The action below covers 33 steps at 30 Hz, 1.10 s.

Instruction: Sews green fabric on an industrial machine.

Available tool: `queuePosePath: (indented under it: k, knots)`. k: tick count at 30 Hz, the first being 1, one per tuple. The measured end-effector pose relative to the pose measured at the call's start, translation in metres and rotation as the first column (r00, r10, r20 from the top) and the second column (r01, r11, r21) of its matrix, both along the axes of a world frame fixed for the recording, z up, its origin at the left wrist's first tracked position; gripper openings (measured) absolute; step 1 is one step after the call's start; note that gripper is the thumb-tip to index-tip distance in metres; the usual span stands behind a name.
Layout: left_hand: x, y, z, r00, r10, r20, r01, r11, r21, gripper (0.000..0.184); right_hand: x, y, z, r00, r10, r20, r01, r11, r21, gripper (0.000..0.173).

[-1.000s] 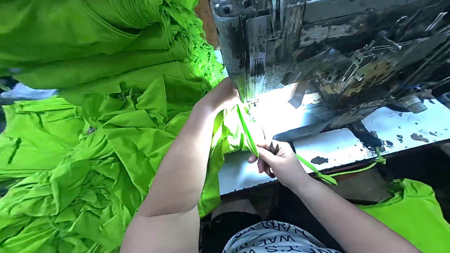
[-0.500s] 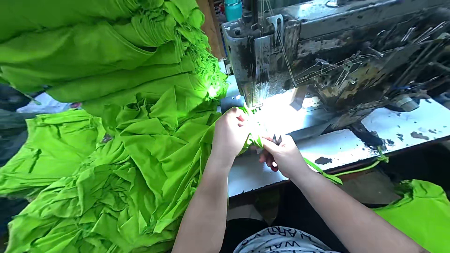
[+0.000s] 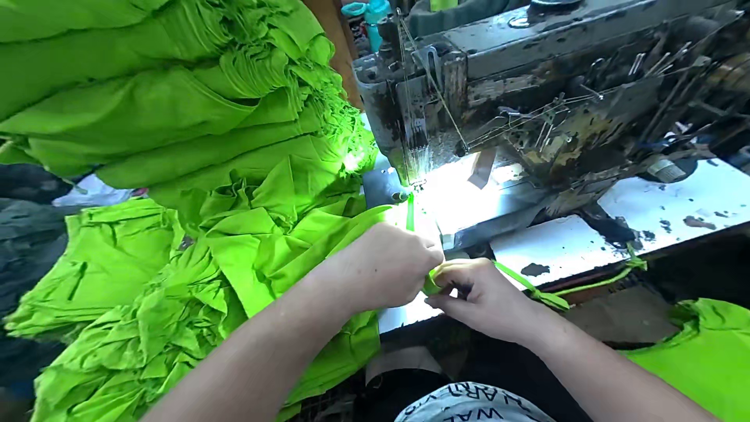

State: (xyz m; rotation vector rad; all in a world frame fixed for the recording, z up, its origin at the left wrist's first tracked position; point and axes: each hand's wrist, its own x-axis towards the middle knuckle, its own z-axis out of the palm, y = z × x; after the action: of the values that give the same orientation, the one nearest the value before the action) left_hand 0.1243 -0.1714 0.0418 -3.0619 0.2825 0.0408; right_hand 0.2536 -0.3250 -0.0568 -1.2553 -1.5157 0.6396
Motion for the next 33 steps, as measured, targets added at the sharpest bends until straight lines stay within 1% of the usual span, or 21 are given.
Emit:
queuePosePath:
  k: [1, 2, 4, 6, 7, 9, 10, 11, 12, 13, 14, 15, 16, 17, 20, 23, 25, 27, 28, 31, 33]
  knots:
    - [0.003, 0.003, 0.004, 0.999, 0.02, -0.04, -0.017, 0.998, 0.061, 0.015, 0.001, 0.0, -0.01, 0.998, -0.044, -0.051, 0.042, 0.999, -0.033, 0.016]
    - [0.005, 0.009, 0.005, 0.998, 0.046, -0.041, -0.042, 0.994, 0.099, 0.014, 0.003, 0.002, -0.017, 0.991, -0.084, -0.103, 0.077, 0.995, -0.068, 0.014]
    - [0.012, 0.025, 0.009, 0.996, 0.091, 0.0, -0.089, 0.98, 0.176, 0.016, 0.007, 0.012, -0.025, 0.978, -0.143, -0.15, 0.128, 0.986, -0.103, 0.012]
    - [0.017, 0.032, 0.017, 0.983, 0.184, -0.022, -0.168, 0.934, 0.316, 0.017, 0.01, 0.023, -0.025, 0.978, -0.162, -0.129, 0.154, 0.986, -0.069, 0.013]
    - [0.017, 0.034, 0.02, 0.978, 0.208, -0.017, -0.188, 0.913, 0.361, 0.016, 0.011, 0.027, -0.023, 0.98, -0.165, -0.11, 0.161, 0.986, -0.043, 0.012]
    - [0.015, 0.03, 0.024, 0.972, 0.233, 0.018, -0.221, 0.892, 0.394, 0.014, 0.013, 0.033, -0.019, 0.983, -0.156, -0.091, 0.156, 0.988, -0.009, 0.012]
    - [0.015, 0.022, 0.029, 0.967, 0.255, 0.008, -0.238, 0.887, 0.397, 0.015, 0.013, 0.034, -0.018, 0.985, -0.149, -0.089, 0.15, 0.989, 0.0, 0.011]
    - [0.016, 0.008, 0.038, 0.95, 0.307, -0.052, -0.262, 0.878, 0.402, 0.014, 0.013, 0.034, -0.018, 0.986, -0.141, -0.087, 0.142, 0.99, 0.003, 0.011]
    - [0.019, -0.011, 0.05, 0.906, 0.391, -0.163, -0.295, 0.858, 0.42, 0.015, 0.013, 0.033, -0.019, 0.988, -0.132, -0.08, 0.133, 0.991, 0.007, 0.012]
    - [0.019, -0.02, 0.053, 0.897, 0.385, -0.217, -0.269, 0.866, 0.422, 0.016, 0.014, 0.032, -0.02, 0.99, -0.119, -0.068, 0.121, 0.993, 0.016, 0.013]
    - [0.014, -0.02, 0.048, 0.929, 0.314, -0.196, -0.214, 0.888, 0.406, 0.017, 0.014, 0.031, -0.022, 0.993, -0.105, -0.049, 0.106, 0.994, 0.031, 0.013]
    - [0.008, -0.014, 0.036, 0.971, 0.209, -0.116, -0.152, 0.912, 0.38, 0.018, 0.014, 0.029, -0.023, 0.995, -0.096, -0.026, 0.097, 0.994, 0.05, 0.014]
    - [0.005, -0.01, 0.027, 0.986, 0.158, -0.055, -0.127, 0.921, 0.369, 0.019, 0.014, 0.029, -0.023, 0.995, -0.096, -0.004, 0.096, 0.993, 0.065, 0.014]
    - [0.004, -0.007, 0.022, 0.989, 0.146, -0.019, -0.129, 0.921, 0.367, 0.021, 0.014, 0.029, -0.023, 0.995, -0.099, 0.013, 0.098, 0.993, 0.071, 0.014]
    - [0.008, 0.0, 0.023, 0.981, 0.195, 0.002, -0.181, 0.902, 0.391, 0.021, 0.013, 0.028, -0.019, 0.993, -0.112, 0.029, 0.11, 0.993, 0.038, 0.015]
    - [0.008, 0.002, 0.023, 0.986, 0.165, 0.022, -0.162, 0.921, 0.353, 0.021, 0.013, 0.026, -0.017, 0.995, -0.1, -0.004, 0.1, 0.995, 0.006, 0.016]
    - [0.007, -0.001, 0.022, 0.988, 0.154, -0.016, -0.141, 0.936, 0.321, 0.021, 0.013, 0.024, -0.016, 0.996, -0.083, -0.035, 0.082, 0.996, -0.018, 0.017]
    - [0.007, -0.004, 0.023, 0.979, 0.196, -0.061, -0.168, 0.937, 0.306, 0.023, 0.013, 0.022, -0.016, 0.995, -0.086, -0.052, 0.084, 0.996, -0.04, 0.016]
    - [0.007, -0.004, 0.023, 0.973, 0.223, -0.057, -0.195, 0.932, 0.307, 0.023, 0.013, 0.022, -0.016, 0.994, -0.092, -0.051, 0.09, 0.995, -0.048, 0.017]
    - [0.005, 0.002, 0.018, 0.962, 0.262, 0.076, -0.273, 0.927, 0.257, 0.02, 0.015, 0.024, -0.014, 0.993, -0.111, -0.048, 0.108, 0.993, -0.052, 0.017]
    - [0.004, 0.007, 0.015, 0.961, 0.229, 0.152, -0.262, 0.932, 0.25, 0.021, 0.015, 0.026, -0.013, 0.989, -0.132, -0.059, 0.128, 0.99, -0.065, 0.017]
